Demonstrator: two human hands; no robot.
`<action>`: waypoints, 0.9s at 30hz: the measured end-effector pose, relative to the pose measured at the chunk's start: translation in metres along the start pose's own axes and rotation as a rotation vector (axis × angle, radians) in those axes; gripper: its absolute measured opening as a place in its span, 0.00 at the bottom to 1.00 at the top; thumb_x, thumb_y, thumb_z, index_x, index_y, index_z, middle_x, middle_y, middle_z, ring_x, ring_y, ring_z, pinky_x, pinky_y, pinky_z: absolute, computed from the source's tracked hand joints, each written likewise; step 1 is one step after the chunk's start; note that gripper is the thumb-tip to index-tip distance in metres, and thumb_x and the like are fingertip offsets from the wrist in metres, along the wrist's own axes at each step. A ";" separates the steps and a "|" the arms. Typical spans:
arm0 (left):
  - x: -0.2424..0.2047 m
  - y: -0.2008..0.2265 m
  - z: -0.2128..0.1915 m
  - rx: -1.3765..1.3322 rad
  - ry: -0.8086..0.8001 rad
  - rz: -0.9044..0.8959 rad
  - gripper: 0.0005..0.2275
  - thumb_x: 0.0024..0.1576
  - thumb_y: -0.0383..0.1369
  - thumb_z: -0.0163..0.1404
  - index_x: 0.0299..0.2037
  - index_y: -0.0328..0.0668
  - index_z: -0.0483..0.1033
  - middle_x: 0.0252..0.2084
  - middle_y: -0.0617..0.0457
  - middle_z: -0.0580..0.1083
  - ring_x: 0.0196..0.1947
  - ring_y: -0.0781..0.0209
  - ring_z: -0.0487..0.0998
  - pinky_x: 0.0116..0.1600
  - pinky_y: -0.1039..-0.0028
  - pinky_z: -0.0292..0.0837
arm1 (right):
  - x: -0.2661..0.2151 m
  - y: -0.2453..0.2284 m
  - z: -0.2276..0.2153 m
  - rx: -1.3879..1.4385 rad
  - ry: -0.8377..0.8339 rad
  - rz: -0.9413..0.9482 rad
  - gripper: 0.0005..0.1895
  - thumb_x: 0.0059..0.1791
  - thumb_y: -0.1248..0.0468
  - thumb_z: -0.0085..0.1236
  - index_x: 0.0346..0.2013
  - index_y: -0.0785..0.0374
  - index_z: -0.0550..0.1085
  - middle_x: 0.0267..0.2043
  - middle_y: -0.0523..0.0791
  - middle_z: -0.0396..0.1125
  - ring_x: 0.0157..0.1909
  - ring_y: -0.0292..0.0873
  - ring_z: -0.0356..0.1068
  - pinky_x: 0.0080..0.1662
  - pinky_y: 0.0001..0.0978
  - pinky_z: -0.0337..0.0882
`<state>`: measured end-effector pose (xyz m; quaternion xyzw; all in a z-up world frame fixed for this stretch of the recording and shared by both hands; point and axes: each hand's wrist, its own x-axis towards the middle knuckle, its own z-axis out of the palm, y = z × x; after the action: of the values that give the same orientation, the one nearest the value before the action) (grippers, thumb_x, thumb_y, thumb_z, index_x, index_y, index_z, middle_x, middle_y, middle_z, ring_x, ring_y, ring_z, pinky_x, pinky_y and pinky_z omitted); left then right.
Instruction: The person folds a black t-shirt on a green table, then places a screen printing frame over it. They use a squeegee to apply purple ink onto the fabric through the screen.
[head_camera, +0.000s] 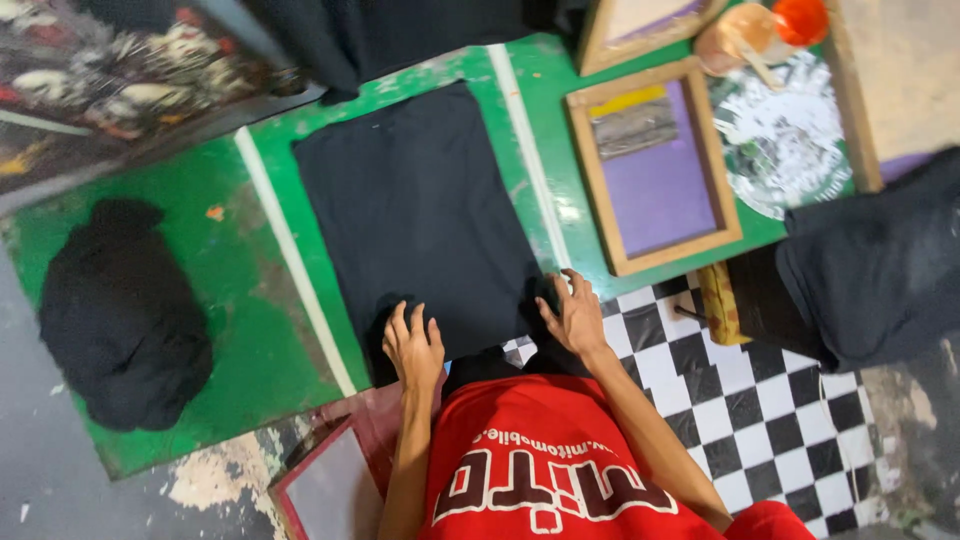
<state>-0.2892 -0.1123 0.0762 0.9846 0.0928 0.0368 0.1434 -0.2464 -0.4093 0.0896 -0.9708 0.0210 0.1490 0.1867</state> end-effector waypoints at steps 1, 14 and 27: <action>0.007 0.014 0.003 -0.005 -0.008 0.021 0.13 0.60 0.39 0.51 0.54 0.55 0.76 0.63 0.53 0.67 0.61 0.48 0.69 0.53 0.52 0.72 | 0.001 0.010 -0.008 0.002 0.008 0.022 0.27 0.50 0.45 0.55 0.61 0.49 0.68 0.63 0.47 0.59 0.60 0.54 0.65 0.52 0.51 0.73; 0.086 0.260 0.097 -0.325 0.071 0.281 0.05 0.57 0.32 0.55 0.41 0.48 0.81 0.50 0.52 0.74 0.47 0.50 0.78 0.47 0.62 0.76 | 0.091 0.255 -0.138 0.188 0.265 0.080 0.18 0.48 0.46 0.62 0.45 0.53 0.76 0.43 0.52 0.68 0.48 0.61 0.72 0.51 0.51 0.72; 0.120 0.365 0.173 -0.418 -0.173 -0.155 0.14 0.58 0.30 0.51 0.54 0.49 0.79 0.60 0.42 0.65 0.56 0.35 0.73 0.61 0.51 0.68 | 0.177 0.341 -0.176 0.249 -0.083 0.164 0.19 0.46 0.46 0.61 0.48 0.49 0.75 0.47 0.49 0.67 0.57 0.60 0.68 0.56 0.55 0.72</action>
<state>-0.0911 -0.4807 0.0223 0.9230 0.1458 -0.0402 0.3537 -0.0611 -0.7884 0.0711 -0.9281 0.1109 0.2001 0.2937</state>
